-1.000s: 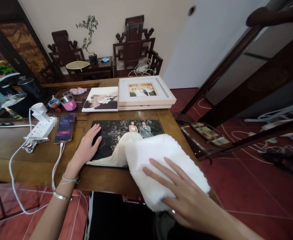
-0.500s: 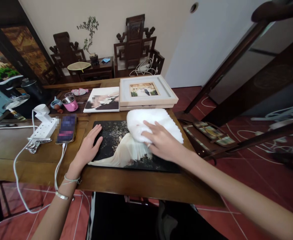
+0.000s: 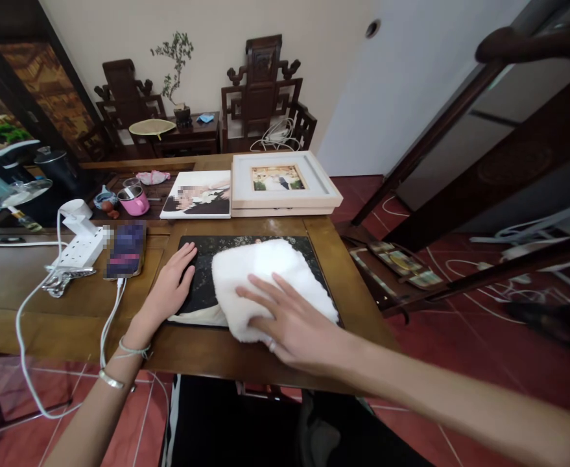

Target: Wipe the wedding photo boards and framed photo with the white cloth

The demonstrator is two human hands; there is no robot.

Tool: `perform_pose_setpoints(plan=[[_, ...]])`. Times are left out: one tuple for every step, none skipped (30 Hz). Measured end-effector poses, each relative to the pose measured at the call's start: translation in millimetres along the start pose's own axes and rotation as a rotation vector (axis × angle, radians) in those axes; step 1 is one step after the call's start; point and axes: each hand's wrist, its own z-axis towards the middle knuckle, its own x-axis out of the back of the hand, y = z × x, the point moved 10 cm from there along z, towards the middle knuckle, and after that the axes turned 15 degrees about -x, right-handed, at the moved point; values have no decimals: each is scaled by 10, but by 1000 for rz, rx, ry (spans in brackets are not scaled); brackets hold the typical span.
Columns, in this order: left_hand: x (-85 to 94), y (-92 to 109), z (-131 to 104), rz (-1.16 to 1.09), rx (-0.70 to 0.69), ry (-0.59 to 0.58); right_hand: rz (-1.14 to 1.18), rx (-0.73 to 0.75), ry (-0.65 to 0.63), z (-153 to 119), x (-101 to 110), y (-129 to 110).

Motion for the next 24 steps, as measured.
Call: perform_pose_setpoints(plan=[[0,-2,-1,-3,1,1,-22,-5,-31,74,31,73],[0,-2,0,-5,-1,2,-42,1,-51,139,61,136],[-1,0,0,-8,-5,3,-57,13,-63,197,86,194],[-2,2,1,-11,-8,3,-70,26,-70,255,103,249],[-2,4,1,-13,-11,5,-80,31,-70,318,117,308],[-2,6,1,-16,-13,8,-88,25,-61,390,129,369],[-4,5,-1,-19,-12,9,-94,12,-43,471,143,427],[-5,4,-2,-22,-11,11,-99,-6,-19,557,158,479],[-6,3,-4,-25,-10,13,-103,-28,7,644,171,522],[-7,2,-6,-28,-10,15,-106,-52,35,728,184,555],[-10,0,-8,-31,-9,15,-104,-78,64,799,198,578],[-14,-3,-10,-34,-7,14,-100,-106,92,851,209,592],[-17,-7,-13,-36,-5,13,-96,-133,117,877,214,596],[-19,-10,-15,-37,-3,12,-93,-156,134,874,211,585],[-22,-13,-16,-38,-1,11,-91,-170,141,841,196,555],[-21,-16,-17,-37,0,12,-89,-173,133,778,167,504],[-19,-17,-17,-33,1,12,-88,-165,113,688,125,427],[-19,-18,-16,-28,1,11,-84,-149,91,578,82,330],[-18,-19,-15,-22,1,9,-78,-128,74,453,44,214],[-17,-19,-14,-17,1,7,-70,-100,65,323,16,82],[-16,-18,-12,-13,0,4,-63,-65,67,198,-2,-58],[-14,-18,-10,-11,-1,2,-60,-23,72,85,-16,-200],[-11,-18,-9,-10,-3,1,-61,20,80,-6,-25,-330],[-7,-18,-7,-10,-6,0,-64,58,84,-68,-31,-434]])
